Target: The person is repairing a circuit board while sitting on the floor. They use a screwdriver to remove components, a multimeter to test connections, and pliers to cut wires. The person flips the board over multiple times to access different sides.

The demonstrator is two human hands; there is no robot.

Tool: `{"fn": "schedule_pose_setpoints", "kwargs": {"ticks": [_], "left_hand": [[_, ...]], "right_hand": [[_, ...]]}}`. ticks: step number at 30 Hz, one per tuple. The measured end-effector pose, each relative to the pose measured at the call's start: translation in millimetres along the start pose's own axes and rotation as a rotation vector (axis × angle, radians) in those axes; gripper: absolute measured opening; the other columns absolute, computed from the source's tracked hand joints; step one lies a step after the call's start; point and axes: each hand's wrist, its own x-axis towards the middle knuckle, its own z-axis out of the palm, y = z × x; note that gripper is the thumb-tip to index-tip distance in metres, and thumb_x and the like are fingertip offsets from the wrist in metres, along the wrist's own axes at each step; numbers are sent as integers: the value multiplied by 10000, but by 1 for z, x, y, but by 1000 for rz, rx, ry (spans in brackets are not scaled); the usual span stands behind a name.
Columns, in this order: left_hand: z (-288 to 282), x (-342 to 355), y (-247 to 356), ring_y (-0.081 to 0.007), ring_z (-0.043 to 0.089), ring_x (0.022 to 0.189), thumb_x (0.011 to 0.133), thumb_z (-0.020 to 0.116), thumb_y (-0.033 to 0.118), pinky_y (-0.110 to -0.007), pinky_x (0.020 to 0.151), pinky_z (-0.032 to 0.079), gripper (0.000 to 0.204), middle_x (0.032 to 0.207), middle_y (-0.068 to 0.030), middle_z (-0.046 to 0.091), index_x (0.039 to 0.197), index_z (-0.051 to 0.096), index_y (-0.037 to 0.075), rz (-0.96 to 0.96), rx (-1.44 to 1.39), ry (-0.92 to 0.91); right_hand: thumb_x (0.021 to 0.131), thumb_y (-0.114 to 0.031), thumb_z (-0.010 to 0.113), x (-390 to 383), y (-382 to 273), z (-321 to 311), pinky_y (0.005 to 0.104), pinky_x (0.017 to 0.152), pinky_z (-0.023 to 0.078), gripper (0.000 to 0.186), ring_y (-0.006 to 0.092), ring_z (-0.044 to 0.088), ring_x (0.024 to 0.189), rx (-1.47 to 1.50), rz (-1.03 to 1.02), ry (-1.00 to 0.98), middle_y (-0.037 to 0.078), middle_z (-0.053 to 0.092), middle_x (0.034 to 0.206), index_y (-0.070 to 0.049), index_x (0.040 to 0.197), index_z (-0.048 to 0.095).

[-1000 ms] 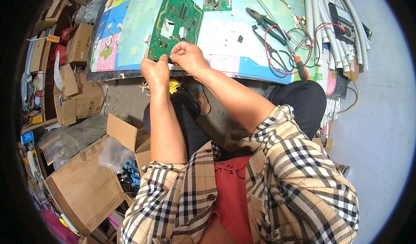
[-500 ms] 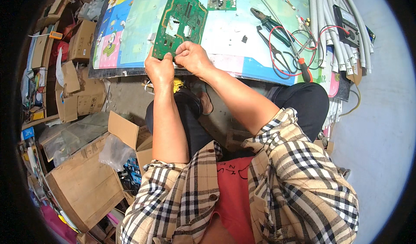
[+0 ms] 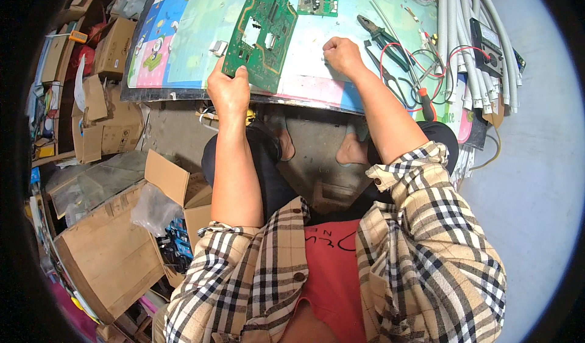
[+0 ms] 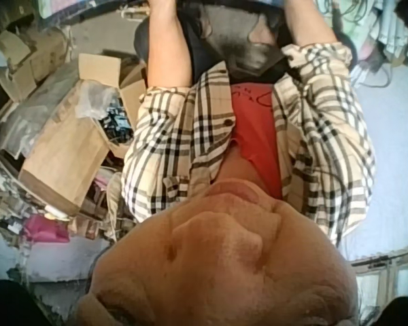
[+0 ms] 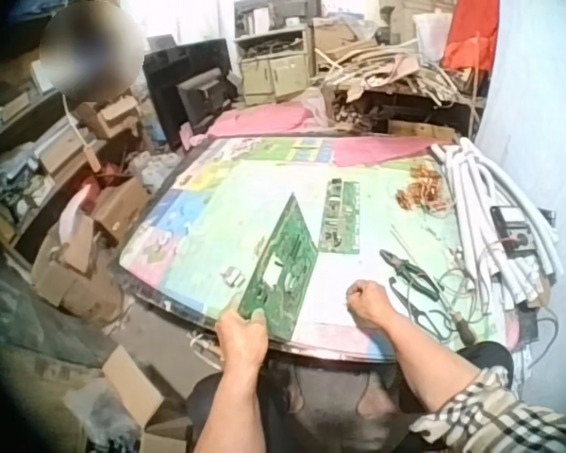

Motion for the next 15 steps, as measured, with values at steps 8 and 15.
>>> {"fn": "schedule_pose_setpoints", "kwargs": {"ticks": [8, 15], "left_hand": [[-1, -1, 1, -351, 667, 843, 756, 583, -6, -407, 778, 493, 271, 861, -206, 677, 1021, 637, 8, 45, 14, 2], [-2, -5, 7, -344, 670, 818, 766, 577, -2, -408, 745, 501, 271, 834, -193, 678, 1030, 632, 14, 23, -20, -46]], "right_hand": [[862, -228, 566, -18, -79, 7, 327, 620, 517, 231, 180, 651, 631, 316, -52, -91, 94, 658, 699, -18, 816, 651], [925, -305, 466, -47, -143, 46, 390, 615, 485, 380, 283, 634, 640, 347, -224, -154, 133, 625, 638, -6, 742, 610]]}}
